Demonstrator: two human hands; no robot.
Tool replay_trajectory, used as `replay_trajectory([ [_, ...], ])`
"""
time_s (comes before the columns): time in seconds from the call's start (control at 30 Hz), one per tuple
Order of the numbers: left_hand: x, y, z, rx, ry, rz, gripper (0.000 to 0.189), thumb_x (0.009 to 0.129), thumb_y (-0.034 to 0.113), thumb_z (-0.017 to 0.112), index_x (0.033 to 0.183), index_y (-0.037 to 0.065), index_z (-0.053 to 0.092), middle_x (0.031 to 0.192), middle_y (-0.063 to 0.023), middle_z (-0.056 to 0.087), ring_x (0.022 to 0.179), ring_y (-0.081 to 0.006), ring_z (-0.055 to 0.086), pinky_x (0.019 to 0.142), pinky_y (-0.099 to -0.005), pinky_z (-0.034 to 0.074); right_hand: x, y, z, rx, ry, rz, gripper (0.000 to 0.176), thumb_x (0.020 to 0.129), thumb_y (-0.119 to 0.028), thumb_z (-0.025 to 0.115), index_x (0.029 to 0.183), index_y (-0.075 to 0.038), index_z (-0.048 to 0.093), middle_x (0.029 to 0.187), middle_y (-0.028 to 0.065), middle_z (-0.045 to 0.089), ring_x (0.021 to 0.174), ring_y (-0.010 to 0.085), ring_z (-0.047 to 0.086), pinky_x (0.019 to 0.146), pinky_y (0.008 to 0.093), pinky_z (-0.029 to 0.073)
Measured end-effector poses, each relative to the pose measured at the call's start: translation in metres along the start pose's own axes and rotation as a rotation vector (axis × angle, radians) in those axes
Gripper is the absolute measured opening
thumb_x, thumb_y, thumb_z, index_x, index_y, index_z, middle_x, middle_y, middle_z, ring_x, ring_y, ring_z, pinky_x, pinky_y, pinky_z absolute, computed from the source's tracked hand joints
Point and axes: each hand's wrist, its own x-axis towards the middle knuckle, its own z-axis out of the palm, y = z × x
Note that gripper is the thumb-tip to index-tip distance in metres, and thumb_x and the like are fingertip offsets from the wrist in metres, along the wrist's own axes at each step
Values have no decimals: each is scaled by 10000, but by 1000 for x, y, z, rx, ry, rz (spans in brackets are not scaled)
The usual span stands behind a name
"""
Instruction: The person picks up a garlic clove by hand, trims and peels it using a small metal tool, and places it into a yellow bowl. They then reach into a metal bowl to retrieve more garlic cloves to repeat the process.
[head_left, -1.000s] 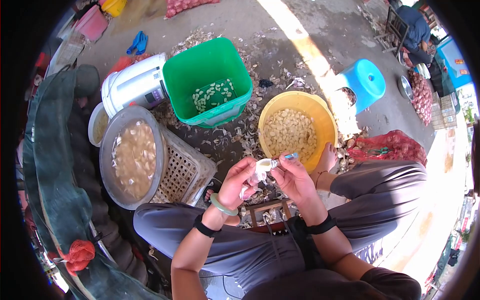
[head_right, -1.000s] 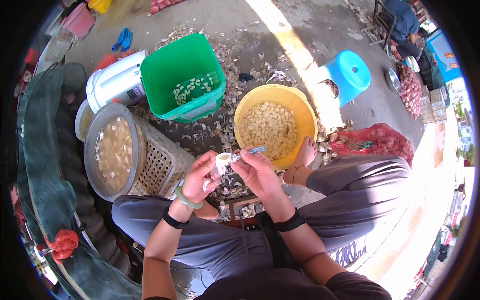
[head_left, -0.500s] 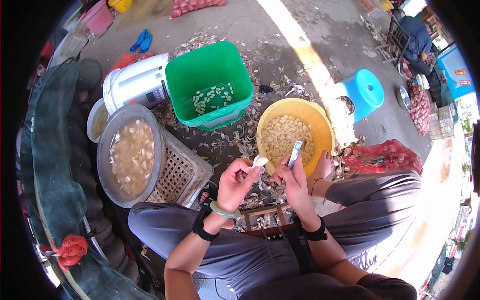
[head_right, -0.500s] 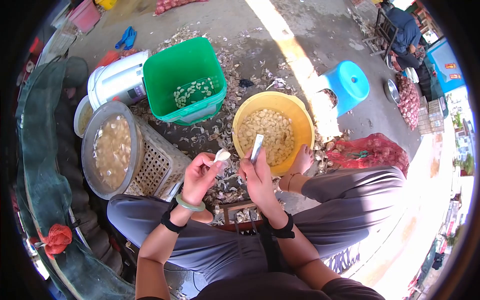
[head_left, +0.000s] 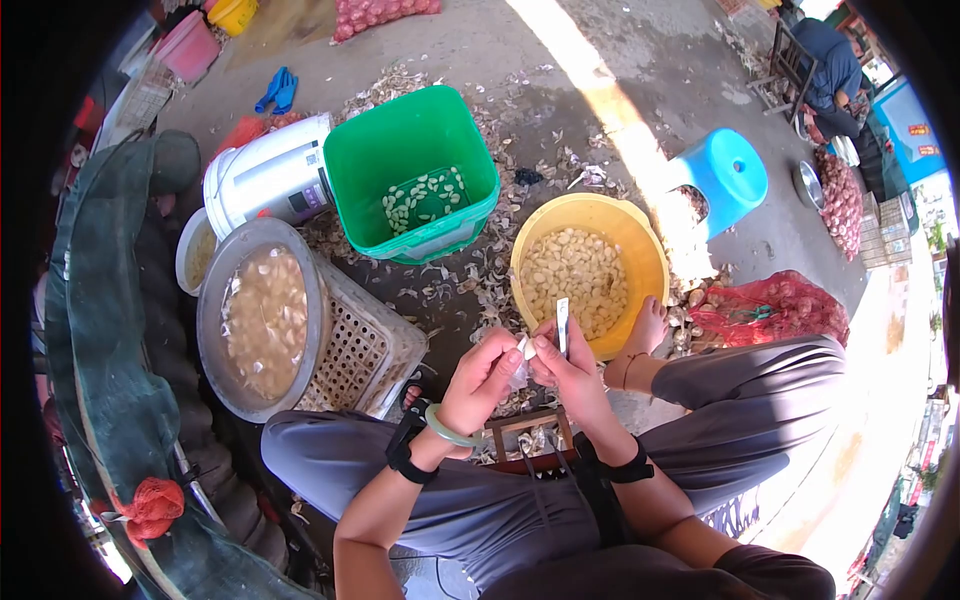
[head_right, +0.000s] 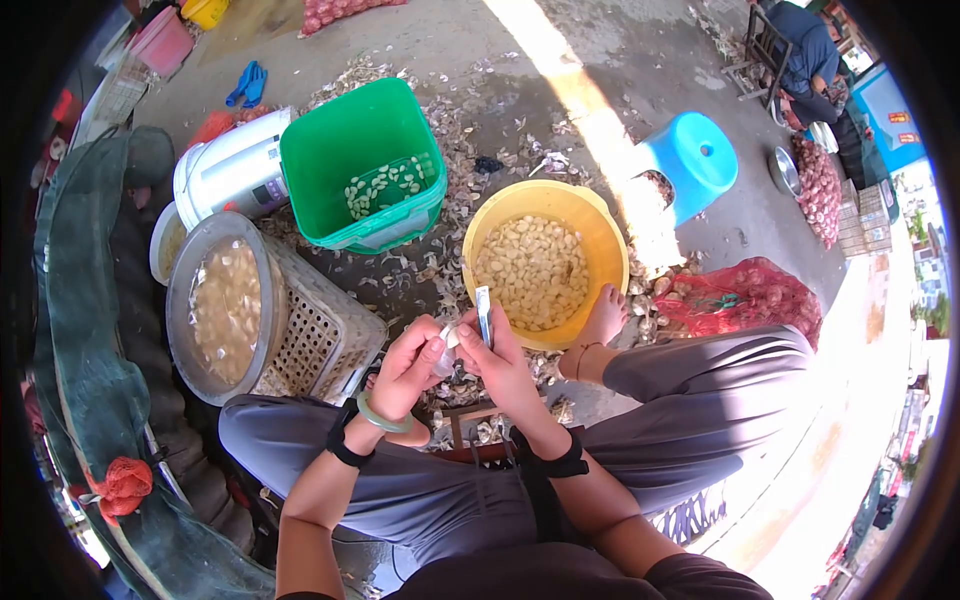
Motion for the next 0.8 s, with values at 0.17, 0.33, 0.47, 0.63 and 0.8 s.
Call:
replay_trajectory([
  [0.17, -3, 5, 0, -667, -105, -284, 136, 1007, 185, 431, 964, 72, 494, 823, 23, 446, 589, -34, 357, 485, -178, 299, -3, 0, -1, 154, -30, 90, 137, 954, -131, 533, 1004, -58, 428, 694, 15, 460, 551, 84, 401, 495, 234, 334],
  [0.33, -4, 4, 5, -508, -125, -241, 127, 1014, 205, 414, 1005, 94, 476, 822, 29, 435, 575, -15, 330, 472, -165, 266, -10, -1, 9, -920, 94, -490, 229, 917, -168, 600, 983, 9, 469, 810, 172, 576, 719, 291, 589, 644, 393, 465],
  [0.47, -6, 5, 7, -652, -151, -272, 156, 1009, 252, 423, 977, 105, 463, 774, 26, 449, 552, -18, 328, 435, -172, 274, -3, 5, 2, -412, 167, -157, 214, 962, -227, 535, 974, -16, 503, 736, 33, 518, 604, 141, 490, 570, 277, 414],
  [0.63, -3, 7, 7, -707, -102, -354, 175, 1010, 262, 423, 985, 97, 474, 726, 32, 425, 535, -20, 316, 427, -172, 263, 10, 2, -23, 631, -79, 332, 299, 986, -328, 431, 940, -79, 589, 581, -65, 336, 511, 62, 297, 490, 226, 270],
  [0.8, 1, -12, 0, -770, 5, -509, 207, 1004, 288, 441, 1000, 91, 502, 707, 20, 437, 528, -29, 334, 409, -173, 255, 15, 6, -38, 964, -167, 377, 317, 999, -328, 411, 994, -64, 587, 588, -46, 381, 514, 78, 328, 508, 229, 282],
])
